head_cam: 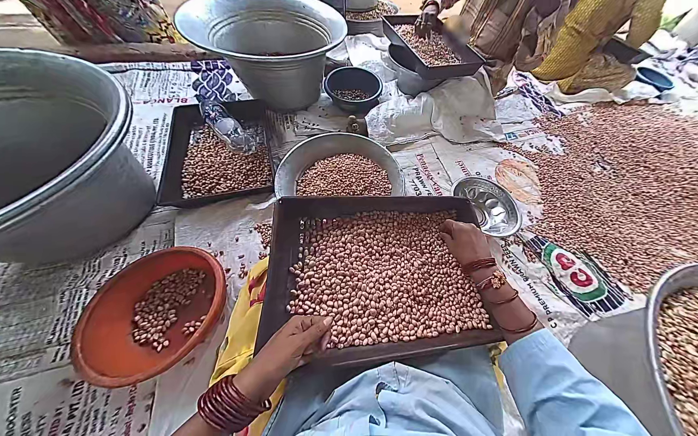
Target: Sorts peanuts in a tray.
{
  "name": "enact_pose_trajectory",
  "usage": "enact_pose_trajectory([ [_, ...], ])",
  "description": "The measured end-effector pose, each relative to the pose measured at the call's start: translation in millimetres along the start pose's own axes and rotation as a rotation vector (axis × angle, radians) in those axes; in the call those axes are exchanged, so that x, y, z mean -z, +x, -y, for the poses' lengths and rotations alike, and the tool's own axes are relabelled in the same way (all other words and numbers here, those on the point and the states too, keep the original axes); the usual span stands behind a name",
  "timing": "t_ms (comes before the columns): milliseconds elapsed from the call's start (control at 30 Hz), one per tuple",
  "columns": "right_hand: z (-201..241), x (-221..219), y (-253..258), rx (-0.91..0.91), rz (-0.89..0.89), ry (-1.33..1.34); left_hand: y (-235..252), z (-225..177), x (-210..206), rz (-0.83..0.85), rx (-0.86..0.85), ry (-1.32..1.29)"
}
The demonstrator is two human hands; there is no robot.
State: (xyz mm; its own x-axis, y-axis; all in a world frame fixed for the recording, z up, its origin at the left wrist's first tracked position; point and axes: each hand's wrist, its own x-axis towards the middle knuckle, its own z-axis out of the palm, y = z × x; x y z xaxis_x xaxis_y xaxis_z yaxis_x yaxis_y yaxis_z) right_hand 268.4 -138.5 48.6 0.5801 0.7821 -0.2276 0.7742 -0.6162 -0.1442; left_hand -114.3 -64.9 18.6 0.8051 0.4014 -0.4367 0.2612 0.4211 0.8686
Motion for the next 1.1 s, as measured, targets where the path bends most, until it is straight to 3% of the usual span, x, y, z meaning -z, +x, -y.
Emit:
enact_pose_trajectory([
  [100, 11, 8, -15, 0.035, 0.016, 0.052, 1, -3, 0, -0.04, 0.054, -0.065],
  [233, 49, 20, -59, 0.478, 0.072, 0.583, 2, -10, 1, -0.139, 0.181, -0.114],
  [300, 61, 18, -64, 0.565, 0.015, 0.643, 2, -11, 4, -0.105, 0.2, -0.156],
  [367, 62, 9, -51, 0.509, -0.094, 0.399, 1, -12, 5, -0.08, 0.181, -0.186],
  [433, 60, -3, -31, 0.404, -0.037, 0.152, 1, -12, 5, -0.079, 0.155, -0.181],
  [500, 57, -15, -19, 0.352, 0.008, 0.068, 2, -12, 5, -0.071, 0.132, -0.169],
  [833, 62, -12, -21, 0.31, 0.083, 0.082, 2, -10, 4, -0.083, 0.134, -0.189],
  [1000, 79, 7, -53, 0.627, 0.164, 0.748, 3, -11, 5, -0.121, 0.175, -0.195],
  [1100, 84, 3, -41, 0.465, 0.035, 0.351, 2, -11, 6, -0.085, 0.156, -0.208],
])
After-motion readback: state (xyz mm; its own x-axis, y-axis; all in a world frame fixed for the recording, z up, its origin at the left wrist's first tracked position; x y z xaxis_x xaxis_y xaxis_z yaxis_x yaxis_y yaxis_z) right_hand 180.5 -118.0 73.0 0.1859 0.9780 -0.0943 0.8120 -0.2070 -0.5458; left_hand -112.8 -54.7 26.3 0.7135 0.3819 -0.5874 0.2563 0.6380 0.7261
